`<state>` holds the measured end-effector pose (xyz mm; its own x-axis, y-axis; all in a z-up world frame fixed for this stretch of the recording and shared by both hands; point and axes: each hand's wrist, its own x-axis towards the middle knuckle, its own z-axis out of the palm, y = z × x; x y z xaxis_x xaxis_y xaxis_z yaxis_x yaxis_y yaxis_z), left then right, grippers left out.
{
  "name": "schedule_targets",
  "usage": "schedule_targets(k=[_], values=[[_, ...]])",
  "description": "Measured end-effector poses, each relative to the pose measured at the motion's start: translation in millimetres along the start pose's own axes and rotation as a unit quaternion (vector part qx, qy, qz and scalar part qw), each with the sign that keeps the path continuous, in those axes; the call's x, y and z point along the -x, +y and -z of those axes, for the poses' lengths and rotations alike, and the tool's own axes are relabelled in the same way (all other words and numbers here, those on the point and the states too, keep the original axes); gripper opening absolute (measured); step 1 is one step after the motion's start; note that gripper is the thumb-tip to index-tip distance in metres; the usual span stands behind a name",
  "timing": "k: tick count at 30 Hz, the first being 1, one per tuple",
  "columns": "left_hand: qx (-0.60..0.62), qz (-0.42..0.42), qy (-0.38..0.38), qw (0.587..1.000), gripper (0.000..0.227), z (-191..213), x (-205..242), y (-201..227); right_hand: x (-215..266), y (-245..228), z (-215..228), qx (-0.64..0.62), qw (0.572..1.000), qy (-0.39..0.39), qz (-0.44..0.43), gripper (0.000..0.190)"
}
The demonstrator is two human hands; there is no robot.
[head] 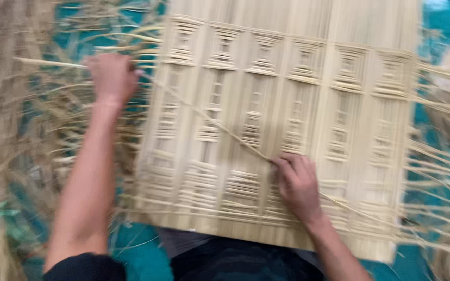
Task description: The person weaves thin bamboo strips into a rectangular mat, interlacing them over and under existing strips to form a geometric pattern. The person works by hand, pulling and pressing the strips into place.
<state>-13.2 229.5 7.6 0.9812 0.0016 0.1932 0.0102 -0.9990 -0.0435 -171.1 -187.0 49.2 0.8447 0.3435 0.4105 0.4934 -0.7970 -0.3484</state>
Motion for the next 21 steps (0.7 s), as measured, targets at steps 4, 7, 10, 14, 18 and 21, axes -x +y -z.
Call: schedule_targets(k=[4, 7, 10, 14, 18, 21], values=[[-0.001, -0.062, 0.131, 0.99, 0.026, 29, 5, 59, 18, 6, 38, -0.006, 1.0, -0.001, -0.02, 0.013], [0.187, -0.177, 0.174, 0.951, 0.017, 71, 35, 140, 37, 12, 51, 0.013, 0.998, 0.024, -0.056, 0.012], [0.36, -0.238, 0.089, 0.898, 0.012, 78, 76, 212, 55, 20, 61, 0.03, 0.995, 0.039, -0.09, 0.015], [0.321, -0.375, 0.013, 0.87, 0.025, 69, 117, 283, 73, 39, 68, 0.062, 0.987, 0.063, -0.131, 0.011], [0.305, -0.404, 0.031, 0.862, 0.017, 77, 124, 319, 83, 52, 80, 0.079, 0.98, 0.082, -0.162, 0.01], [0.343, -0.394, -0.006, 0.853, 0.014, 76, 121, 333, 94, 64, 90, 0.095, 0.976, 0.123, -0.154, 0.011]])
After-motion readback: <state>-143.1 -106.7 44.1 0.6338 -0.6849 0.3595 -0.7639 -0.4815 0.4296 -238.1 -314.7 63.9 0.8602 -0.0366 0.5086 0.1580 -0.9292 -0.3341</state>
